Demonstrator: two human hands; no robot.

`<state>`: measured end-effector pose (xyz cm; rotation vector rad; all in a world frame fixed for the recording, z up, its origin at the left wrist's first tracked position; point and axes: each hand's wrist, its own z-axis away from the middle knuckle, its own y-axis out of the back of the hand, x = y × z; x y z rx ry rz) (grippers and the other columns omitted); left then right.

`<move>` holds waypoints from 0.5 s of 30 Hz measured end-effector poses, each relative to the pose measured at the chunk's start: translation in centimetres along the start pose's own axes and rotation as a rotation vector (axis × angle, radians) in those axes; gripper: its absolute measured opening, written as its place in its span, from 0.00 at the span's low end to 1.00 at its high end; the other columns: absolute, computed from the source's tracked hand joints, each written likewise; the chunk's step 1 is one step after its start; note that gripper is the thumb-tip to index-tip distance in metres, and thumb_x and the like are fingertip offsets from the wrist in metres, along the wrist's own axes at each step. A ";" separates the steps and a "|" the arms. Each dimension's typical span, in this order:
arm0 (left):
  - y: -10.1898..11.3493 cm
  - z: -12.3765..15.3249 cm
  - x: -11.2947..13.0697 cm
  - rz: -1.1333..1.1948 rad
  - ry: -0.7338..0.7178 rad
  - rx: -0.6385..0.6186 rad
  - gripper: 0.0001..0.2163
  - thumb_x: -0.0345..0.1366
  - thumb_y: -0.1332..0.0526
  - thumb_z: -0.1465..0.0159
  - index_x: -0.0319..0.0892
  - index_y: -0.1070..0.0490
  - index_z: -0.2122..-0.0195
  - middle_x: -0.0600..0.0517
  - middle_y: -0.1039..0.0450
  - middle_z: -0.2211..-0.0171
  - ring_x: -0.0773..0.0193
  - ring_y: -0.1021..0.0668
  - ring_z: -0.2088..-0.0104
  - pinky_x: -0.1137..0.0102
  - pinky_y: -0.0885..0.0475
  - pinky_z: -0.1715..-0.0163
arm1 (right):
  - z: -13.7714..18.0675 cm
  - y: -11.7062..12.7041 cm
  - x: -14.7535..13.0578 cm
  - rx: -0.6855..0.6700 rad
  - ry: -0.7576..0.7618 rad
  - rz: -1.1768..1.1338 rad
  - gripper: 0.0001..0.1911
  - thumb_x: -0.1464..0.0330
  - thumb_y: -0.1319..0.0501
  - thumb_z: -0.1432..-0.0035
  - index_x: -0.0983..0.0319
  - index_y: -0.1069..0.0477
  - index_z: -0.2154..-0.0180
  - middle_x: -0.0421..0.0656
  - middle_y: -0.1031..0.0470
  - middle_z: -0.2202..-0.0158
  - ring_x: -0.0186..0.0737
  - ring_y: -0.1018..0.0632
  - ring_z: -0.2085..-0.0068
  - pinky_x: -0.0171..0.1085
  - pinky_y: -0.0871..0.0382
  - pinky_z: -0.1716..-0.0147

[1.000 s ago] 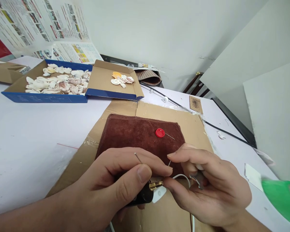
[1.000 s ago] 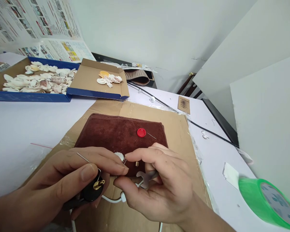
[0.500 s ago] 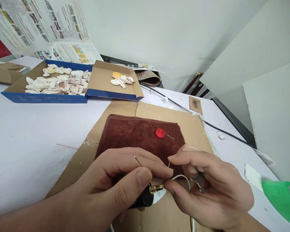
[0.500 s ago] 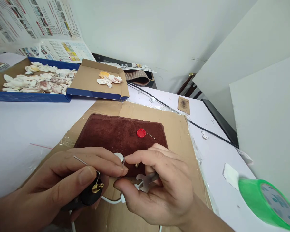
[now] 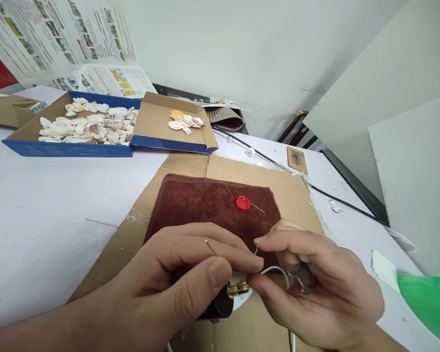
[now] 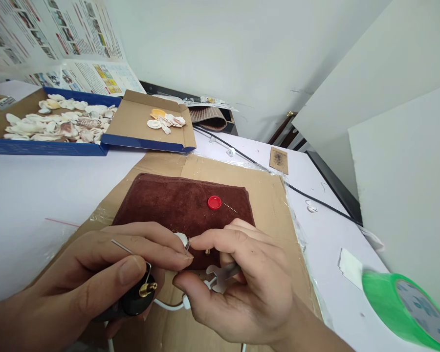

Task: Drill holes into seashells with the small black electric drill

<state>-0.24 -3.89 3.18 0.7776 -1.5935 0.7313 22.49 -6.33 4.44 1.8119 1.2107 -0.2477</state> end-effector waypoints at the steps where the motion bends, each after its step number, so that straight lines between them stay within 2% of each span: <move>1: 0.0 -0.1 0.0 -0.002 -0.001 0.001 0.11 0.39 0.38 0.25 0.60 0.14 0.52 0.56 0.15 0.52 0.59 0.15 0.48 0.69 0.18 0.48 | 0.0 0.0 0.0 -0.001 0.002 0.000 0.22 0.78 0.29 0.44 0.54 0.25 0.50 0.38 0.22 0.72 0.36 0.26 0.76 0.38 0.31 0.80; 10: 0.1 -0.4 0.2 -0.018 -0.025 -0.002 0.11 0.38 0.39 0.25 0.57 0.14 0.52 0.55 0.14 0.52 0.59 0.16 0.48 0.69 0.18 0.48 | -0.1 0.1 0.1 0.001 0.010 -0.003 0.23 0.79 0.30 0.44 0.55 0.24 0.49 0.38 0.21 0.71 0.37 0.25 0.76 0.39 0.29 0.78; 15: 0.1 -0.5 0.2 0.006 -0.056 -0.022 0.12 0.34 0.38 0.26 0.56 0.15 0.50 0.55 0.15 0.51 0.62 0.15 0.50 0.73 0.18 0.49 | 0.0 0.1 0.0 0.001 0.012 -0.009 0.23 0.80 0.29 0.44 0.56 0.24 0.49 0.38 0.21 0.72 0.36 0.25 0.76 0.39 0.29 0.78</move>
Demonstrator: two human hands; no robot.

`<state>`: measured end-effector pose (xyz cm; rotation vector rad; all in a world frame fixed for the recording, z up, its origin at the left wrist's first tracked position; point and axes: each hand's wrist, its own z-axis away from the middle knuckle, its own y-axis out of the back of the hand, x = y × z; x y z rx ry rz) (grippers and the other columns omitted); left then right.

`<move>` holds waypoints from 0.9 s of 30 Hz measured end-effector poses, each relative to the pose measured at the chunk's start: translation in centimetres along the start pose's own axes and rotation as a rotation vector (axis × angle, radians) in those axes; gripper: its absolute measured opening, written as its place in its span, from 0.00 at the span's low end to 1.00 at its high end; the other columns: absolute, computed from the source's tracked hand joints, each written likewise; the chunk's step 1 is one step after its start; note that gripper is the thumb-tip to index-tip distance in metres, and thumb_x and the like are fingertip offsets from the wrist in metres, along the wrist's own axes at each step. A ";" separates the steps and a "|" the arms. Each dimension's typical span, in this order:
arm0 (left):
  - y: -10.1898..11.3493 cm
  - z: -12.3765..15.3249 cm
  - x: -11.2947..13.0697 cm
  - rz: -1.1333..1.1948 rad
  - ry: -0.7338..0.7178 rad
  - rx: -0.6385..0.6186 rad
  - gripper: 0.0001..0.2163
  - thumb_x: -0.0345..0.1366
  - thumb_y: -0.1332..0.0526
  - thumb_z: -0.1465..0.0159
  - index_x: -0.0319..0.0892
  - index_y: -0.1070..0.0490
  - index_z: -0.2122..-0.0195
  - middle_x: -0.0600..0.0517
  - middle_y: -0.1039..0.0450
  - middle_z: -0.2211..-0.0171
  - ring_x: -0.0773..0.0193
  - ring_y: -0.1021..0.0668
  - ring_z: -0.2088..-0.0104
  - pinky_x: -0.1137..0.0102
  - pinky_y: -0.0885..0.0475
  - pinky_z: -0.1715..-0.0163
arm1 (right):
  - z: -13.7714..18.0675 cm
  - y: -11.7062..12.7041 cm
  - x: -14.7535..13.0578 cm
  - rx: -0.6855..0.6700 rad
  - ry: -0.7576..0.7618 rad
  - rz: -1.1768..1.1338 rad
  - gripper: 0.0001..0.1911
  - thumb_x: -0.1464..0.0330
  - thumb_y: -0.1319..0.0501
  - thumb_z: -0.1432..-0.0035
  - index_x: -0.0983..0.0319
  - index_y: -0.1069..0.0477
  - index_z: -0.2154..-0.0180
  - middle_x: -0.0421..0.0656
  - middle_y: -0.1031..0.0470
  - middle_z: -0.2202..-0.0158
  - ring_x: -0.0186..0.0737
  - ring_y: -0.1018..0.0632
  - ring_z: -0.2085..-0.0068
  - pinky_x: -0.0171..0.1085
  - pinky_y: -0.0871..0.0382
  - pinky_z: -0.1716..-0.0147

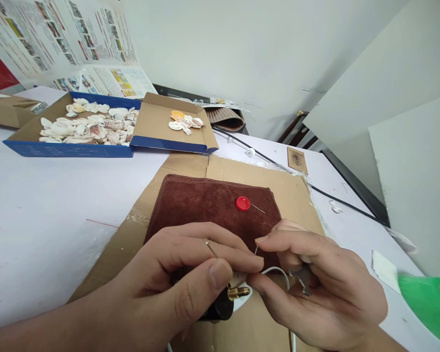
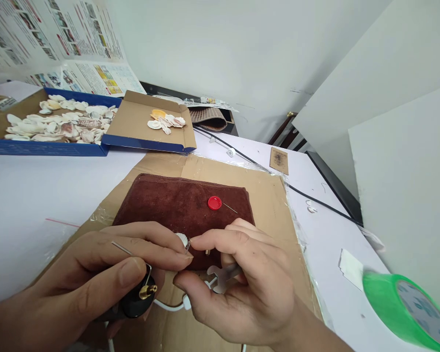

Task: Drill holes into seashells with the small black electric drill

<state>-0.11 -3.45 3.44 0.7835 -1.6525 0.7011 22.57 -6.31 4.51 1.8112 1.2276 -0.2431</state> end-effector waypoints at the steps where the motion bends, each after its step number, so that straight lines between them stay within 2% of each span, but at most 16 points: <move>1: 0.0 0.0 0.0 0.004 -0.005 0.000 0.13 0.33 0.38 0.26 0.56 0.15 0.50 0.56 0.15 0.51 0.63 0.15 0.51 0.74 0.18 0.50 | 0.0 0.0 0.0 -0.003 -0.002 0.001 0.23 0.80 0.29 0.44 0.56 0.24 0.49 0.38 0.21 0.72 0.37 0.25 0.76 0.39 0.29 0.77; 8: -0.1 -0.4 0.2 0.031 -0.022 -0.018 0.17 0.30 0.38 0.26 0.64 0.16 0.48 0.58 0.15 0.53 0.66 0.15 0.53 0.76 0.19 0.51 | 0.3 -0.1 0.2 -0.008 -0.003 0.006 0.21 0.78 0.28 0.42 0.58 0.25 0.48 0.38 0.22 0.70 0.36 0.25 0.74 0.39 0.29 0.75; 13: -0.1 -0.2 0.3 0.030 -0.012 -0.013 0.17 0.30 0.38 0.26 0.63 0.16 0.48 0.57 0.15 0.53 0.65 0.15 0.53 0.76 0.19 0.52 | 0.4 0.0 0.2 -0.023 -0.013 0.024 0.21 0.77 0.28 0.41 0.58 0.26 0.48 0.38 0.22 0.70 0.35 0.26 0.74 0.39 0.29 0.74; 20: -0.1 -0.1 0.3 0.055 -0.011 -0.012 0.21 0.28 0.38 0.26 0.68 0.18 0.47 0.58 0.16 0.54 0.66 0.15 0.54 0.76 0.19 0.52 | 0.5 0.0 0.2 -0.031 -0.016 0.011 0.21 0.75 0.28 0.40 0.57 0.26 0.47 0.38 0.22 0.70 0.36 0.26 0.74 0.40 0.29 0.75; 27: 0.0 -0.1 -0.1 0.022 -0.010 -0.025 0.18 0.31 0.38 0.25 0.67 0.18 0.46 0.58 0.16 0.51 0.66 0.16 0.53 0.76 0.20 0.52 | 0.6 -0.1 0.4 -0.043 -0.019 0.034 0.21 0.71 0.26 0.40 0.55 0.27 0.47 0.37 0.24 0.71 0.36 0.28 0.76 0.41 0.30 0.75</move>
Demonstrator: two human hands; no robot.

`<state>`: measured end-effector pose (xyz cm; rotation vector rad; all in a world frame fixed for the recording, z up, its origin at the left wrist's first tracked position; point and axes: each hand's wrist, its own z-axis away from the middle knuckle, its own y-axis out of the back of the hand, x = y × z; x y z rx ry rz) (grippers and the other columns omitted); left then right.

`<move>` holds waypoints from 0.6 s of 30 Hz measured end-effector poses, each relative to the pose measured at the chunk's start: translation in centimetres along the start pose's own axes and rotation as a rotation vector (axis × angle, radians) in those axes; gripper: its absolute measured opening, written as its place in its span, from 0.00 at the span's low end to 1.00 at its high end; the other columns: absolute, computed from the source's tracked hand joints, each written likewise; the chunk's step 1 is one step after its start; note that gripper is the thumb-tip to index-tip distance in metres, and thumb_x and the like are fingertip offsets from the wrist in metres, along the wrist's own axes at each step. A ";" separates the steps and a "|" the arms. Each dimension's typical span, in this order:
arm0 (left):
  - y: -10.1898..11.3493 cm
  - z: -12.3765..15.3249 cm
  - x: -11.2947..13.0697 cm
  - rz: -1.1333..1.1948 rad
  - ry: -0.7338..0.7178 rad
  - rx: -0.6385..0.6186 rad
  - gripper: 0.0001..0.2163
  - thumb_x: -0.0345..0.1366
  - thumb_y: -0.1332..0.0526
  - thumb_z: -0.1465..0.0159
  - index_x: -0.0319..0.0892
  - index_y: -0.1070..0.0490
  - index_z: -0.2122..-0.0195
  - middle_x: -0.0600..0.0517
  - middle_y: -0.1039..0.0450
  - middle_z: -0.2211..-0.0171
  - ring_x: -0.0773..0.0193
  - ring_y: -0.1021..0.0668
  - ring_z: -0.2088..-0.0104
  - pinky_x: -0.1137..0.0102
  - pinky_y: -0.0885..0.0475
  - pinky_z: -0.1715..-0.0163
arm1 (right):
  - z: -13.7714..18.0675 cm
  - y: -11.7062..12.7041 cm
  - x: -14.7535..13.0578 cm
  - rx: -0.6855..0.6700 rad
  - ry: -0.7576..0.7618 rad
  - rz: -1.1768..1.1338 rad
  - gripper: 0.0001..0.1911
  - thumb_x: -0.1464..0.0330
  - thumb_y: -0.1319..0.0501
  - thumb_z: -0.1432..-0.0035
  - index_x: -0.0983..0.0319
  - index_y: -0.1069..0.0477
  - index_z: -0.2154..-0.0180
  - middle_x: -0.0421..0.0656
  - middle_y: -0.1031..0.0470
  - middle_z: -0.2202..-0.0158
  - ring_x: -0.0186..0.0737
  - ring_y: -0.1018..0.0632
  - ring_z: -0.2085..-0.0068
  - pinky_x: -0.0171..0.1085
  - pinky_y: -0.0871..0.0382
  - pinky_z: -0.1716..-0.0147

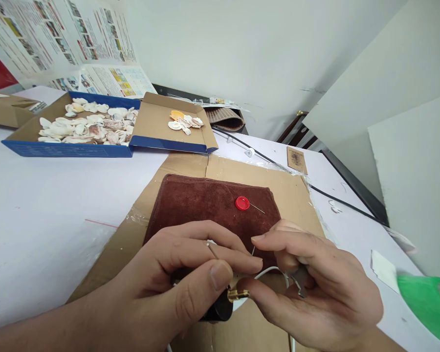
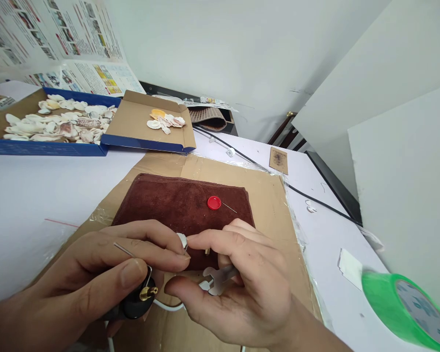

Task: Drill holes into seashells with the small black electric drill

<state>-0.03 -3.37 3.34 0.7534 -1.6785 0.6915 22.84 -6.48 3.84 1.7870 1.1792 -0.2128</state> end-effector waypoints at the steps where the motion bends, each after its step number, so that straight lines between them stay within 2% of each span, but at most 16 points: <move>1: 0.0 0.1 -0.1 -0.012 -0.002 -0.004 0.17 0.32 0.38 0.25 0.66 0.18 0.46 0.57 0.16 0.51 0.65 0.16 0.51 0.75 0.20 0.51 | 0.0 0.0 0.0 -0.004 -0.001 0.003 0.21 0.72 0.26 0.39 0.55 0.27 0.47 0.37 0.24 0.71 0.36 0.28 0.76 0.41 0.30 0.76; 5: 0.1 0.3 -0.4 -0.051 0.024 -0.013 0.13 0.36 0.39 0.24 0.59 0.15 0.49 0.55 0.17 0.49 0.63 0.17 0.47 0.75 0.21 0.49 | -0.1 -0.1 -0.4 0.006 0.017 -0.004 0.20 0.74 0.27 0.41 0.55 0.28 0.49 0.37 0.25 0.70 0.35 0.28 0.76 0.40 0.30 0.75; 8: 0.2 0.2 -0.5 -0.088 0.055 -0.010 0.12 0.38 0.39 0.24 0.59 0.15 0.49 0.55 0.17 0.49 0.63 0.17 0.48 0.75 0.21 0.48 | -0.1 0.2 -0.1 0.034 -0.011 0.016 0.19 0.71 0.26 0.42 0.55 0.27 0.51 0.33 0.31 0.74 0.34 0.30 0.77 0.38 0.34 0.77; 10: 0.2 0.0 -0.6 -0.135 0.087 0.015 0.12 0.39 0.39 0.24 0.59 0.16 0.49 0.56 0.18 0.48 0.63 0.17 0.48 0.76 0.21 0.50 | -0.3 0.9 0.9 0.135 -0.118 0.100 0.16 0.70 0.26 0.42 0.55 0.25 0.53 0.31 0.37 0.76 0.32 0.35 0.79 0.36 0.41 0.79; 11: 0.2 -0.2 -0.6 -0.150 0.125 0.045 0.12 0.40 0.40 0.24 0.57 0.15 0.51 0.55 0.17 0.50 0.64 0.17 0.51 0.77 0.21 0.52 | -0.5 1.4 1.6 0.250 -0.159 0.157 0.14 0.69 0.26 0.41 0.55 0.24 0.55 0.31 0.39 0.76 0.31 0.40 0.80 0.36 0.47 0.80; 12: 0.1 -0.3 -0.7 -0.148 0.176 0.073 0.12 0.42 0.41 0.24 0.55 0.15 0.53 0.54 0.17 0.54 0.65 0.16 0.57 0.77 0.21 0.57 | -0.7 2.0 2.4 0.338 -0.211 0.205 0.11 0.68 0.27 0.41 0.55 0.24 0.57 0.30 0.43 0.78 0.31 0.43 0.80 0.37 0.48 0.79; 13: 0.1 -0.4 -0.8 -0.132 0.244 0.094 0.13 0.45 0.42 0.24 0.53 0.15 0.55 0.54 0.17 0.59 0.67 0.17 0.64 0.78 0.21 0.64 | -1.0 2.5 3.3 0.364 -0.284 0.237 0.09 0.66 0.28 0.41 0.55 0.24 0.59 0.29 0.46 0.78 0.32 0.44 0.80 0.37 0.48 0.78; 14: 0.1 -0.4 -1.0 -0.105 0.315 0.113 0.15 0.48 0.42 0.24 0.50 0.16 0.56 0.54 0.19 0.65 0.68 0.19 0.71 0.79 0.23 0.71 | -1.3 3.1 4.3 0.330 -0.371 0.288 0.09 0.63 0.28 0.41 0.56 0.24 0.60 0.29 0.47 0.79 0.32 0.44 0.80 0.37 0.48 0.77; 15: 0.1 -0.5 -1.1 -0.073 0.383 0.125 0.17 0.51 0.43 0.24 0.48 0.17 0.57 0.54 0.22 0.70 0.70 0.23 0.76 0.80 0.27 0.78 | -1.6 3.5 5.3 0.241 -0.479 0.337 0.10 0.60 0.29 0.42 0.57 0.23 0.62 0.29 0.47 0.80 0.33 0.43 0.80 0.37 0.48 0.76; 16: 0.1 -0.5 -1.2 -0.043 0.438 0.133 0.19 0.53 0.43 0.25 0.47 0.17 0.58 0.55 0.25 0.74 0.71 0.26 0.80 0.80 0.31 0.82 | -1.9 3.9 6.1 0.134 -0.585 0.386 0.12 0.57 0.29 0.43 0.58 0.23 0.62 0.30 0.44 0.81 0.34 0.41 0.80 0.37 0.47 0.76; 18: 0.2 -0.4 -1.4 -0.010 0.483 0.146 0.21 0.55 0.44 0.25 0.44 0.19 0.59 0.56 0.28 0.77 0.72 0.30 0.83 0.81 0.36 0.85 | -2.3 4.4 7.5 -0.052 -0.740 0.474 0.14 0.55 0.31 0.42 0.59 0.21 0.61 0.36 0.32 0.79 0.40 0.31 0.77 0.39 0.42 0.74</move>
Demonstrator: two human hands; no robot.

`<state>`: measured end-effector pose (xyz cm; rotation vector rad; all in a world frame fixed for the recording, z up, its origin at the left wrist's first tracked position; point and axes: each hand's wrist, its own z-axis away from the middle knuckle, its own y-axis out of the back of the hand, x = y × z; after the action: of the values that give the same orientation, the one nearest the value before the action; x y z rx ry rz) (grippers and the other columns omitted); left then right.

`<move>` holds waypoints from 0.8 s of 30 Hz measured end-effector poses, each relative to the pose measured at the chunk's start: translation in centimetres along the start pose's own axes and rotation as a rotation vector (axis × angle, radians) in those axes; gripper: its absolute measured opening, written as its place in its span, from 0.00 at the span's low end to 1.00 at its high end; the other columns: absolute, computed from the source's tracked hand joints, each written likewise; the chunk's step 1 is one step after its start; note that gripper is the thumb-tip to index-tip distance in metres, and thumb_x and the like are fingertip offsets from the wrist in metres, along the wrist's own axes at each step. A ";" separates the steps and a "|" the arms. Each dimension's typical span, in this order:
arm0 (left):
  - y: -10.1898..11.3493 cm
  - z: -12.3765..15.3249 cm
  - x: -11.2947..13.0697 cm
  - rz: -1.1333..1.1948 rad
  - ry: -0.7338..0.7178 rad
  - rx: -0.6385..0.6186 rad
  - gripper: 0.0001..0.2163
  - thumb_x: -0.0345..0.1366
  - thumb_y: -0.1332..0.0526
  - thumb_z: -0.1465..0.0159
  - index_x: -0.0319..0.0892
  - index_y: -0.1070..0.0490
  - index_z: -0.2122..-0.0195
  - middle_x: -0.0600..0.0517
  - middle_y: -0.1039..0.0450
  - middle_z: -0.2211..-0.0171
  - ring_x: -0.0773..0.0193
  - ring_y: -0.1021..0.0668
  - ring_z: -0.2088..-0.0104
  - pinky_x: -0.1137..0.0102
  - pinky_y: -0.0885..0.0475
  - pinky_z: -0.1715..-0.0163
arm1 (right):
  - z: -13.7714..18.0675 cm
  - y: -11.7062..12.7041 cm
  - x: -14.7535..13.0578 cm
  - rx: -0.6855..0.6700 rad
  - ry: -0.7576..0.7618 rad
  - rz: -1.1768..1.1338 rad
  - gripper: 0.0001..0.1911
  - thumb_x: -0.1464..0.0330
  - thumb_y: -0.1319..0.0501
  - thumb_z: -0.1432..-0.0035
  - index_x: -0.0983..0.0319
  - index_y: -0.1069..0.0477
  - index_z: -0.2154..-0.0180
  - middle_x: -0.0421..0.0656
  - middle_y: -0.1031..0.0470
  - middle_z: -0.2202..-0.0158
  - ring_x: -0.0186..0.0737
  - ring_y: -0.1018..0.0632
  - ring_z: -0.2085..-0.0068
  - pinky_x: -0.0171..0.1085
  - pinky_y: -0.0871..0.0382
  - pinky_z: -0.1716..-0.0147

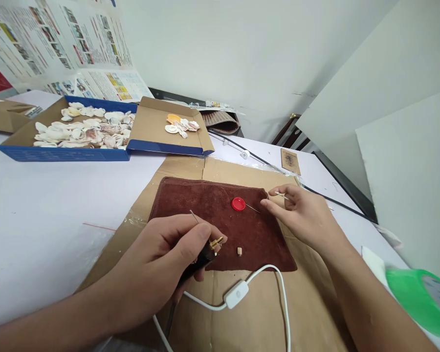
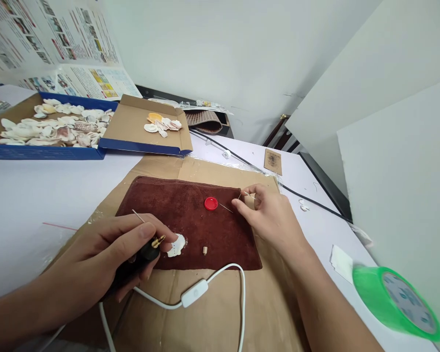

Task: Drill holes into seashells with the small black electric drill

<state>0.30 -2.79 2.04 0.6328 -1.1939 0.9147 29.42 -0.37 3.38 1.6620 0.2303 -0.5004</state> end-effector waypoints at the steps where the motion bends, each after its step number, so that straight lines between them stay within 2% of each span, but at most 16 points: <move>1: 0.1 0.0 -0.1 0.004 -0.003 0.003 0.22 0.55 0.44 0.25 0.44 0.20 0.60 0.56 0.28 0.77 0.73 0.30 0.83 0.81 0.36 0.85 | -0.4 -0.1 0.2 -0.069 -0.026 0.046 0.14 0.56 0.32 0.41 0.59 0.21 0.60 0.40 0.25 0.76 0.43 0.27 0.74 0.39 0.39 0.72; 3: 0.2 0.2 -0.1 -0.005 -0.021 0.005 0.22 0.56 0.44 0.25 0.43 0.20 0.61 0.56 0.28 0.77 0.72 0.30 0.83 0.81 0.35 0.84 | -0.8 -0.2 0.4 -0.147 -0.046 0.086 0.15 0.57 0.33 0.39 0.60 0.20 0.57 0.45 0.18 0.68 0.48 0.21 0.69 0.41 0.33 0.68; 6: 0.4 0.2 -0.1 -0.042 -0.047 0.012 0.23 0.56 0.45 0.25 0.43 0.20 0.61 0.55 0.27 0.76 0.71 0.30 0.82 0.80 0.35 0.84 | -0.5 -0.3 0.0 -0.160 -0.040 0.084 0.18 0.57 0.35 0.36 0.61 0.19 0.51 0.47 0.14 0.64 0.49 0.18 0.67 0.42 0.30 0.66; 10: 0.1 0.1 0.1 -0.149 -0.138 0.046 0.23 0.53 0.46 0.24 0.42 0.19 0.62 0.52 0.26 0.71 0.68 0.26 0.76 0.77 0.31 0.81 | 0.1 -0.5 -0.9 -0.185 0.005 0.105 0.13 0.61 0.36 0.35 0.59 0.16 0.56 0.47 0.12 0.60 0.49 0.16 0.64 0.42 0.28 0.63; 13: 0.0 0.0 0.2 -0.219 -0.174 0.043 0.23 0.51 0.48 0.24 0.42 0.20 0.63 0.53 0.28 0.73 0.68 0.28 0.79 0.76 0.33 0.82 | 0.3 -0.9 -1.3 -0.214 0.027 0.147 0.11 0.64 0.36 0.34 0.59 0.15 0.59 0.46 0.12 0.63 0.49 0.16 0.66 0.42 0.31 0.65; 18: 0.0 0.1 0.2 -0.249 -0.191 0.033 0.23 0.50 0.48 0.23 0.41 0.21 0.64 0.52 0.27 0.73 0.69 0.29 0.79 0.76 0.34 0.82 | 0.6 -1.8 -1.6 -0.162 0.072 0.207 0.09 0.69 0.39 0.35 0.60 0.18 0.63 0.48 0.14 0.66 0.51 0.18 0.65 0.42 0.37 0.66; 21: 0.1 0.1 0.2 -0.241 -0.176 0.042 0.23 0.51 0.48 0.23 0.41 0.21 0.63 0.52 0.27 0.72 0.68 0.28 0.78 0.76 0.33 0.82 | 0.9 -1.8 -1.8 -0.126 0.076 0.189 0.05 0.71 0.38 0.39 0.59 0.23 0.66 0.46 0.20 0.72 0.49 0.21 0.68 0.41 0.41 0.68; 24: 0.1 0.1 0.5 -0.227 -0.155 0.051 0.23 0.52 0.48 0.23 0.41 0.21 0.63 0.52 0.25 0.71 0.67 0.27 0.77 0.75 0.32 0.81 | 1.4 -1.5 -2.1 -0.107 0.065 0.096 0.06 0.66 0.42 0.35 0.58 0.31 0.66 0.41 0.27 0.74 0.44 0.26 0.72 0.39 0.40 0.71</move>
<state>0.20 -2.64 2.49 0.8741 -1.2101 0.7155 26.63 -1.27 2.85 1.5786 0.2202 -0.3560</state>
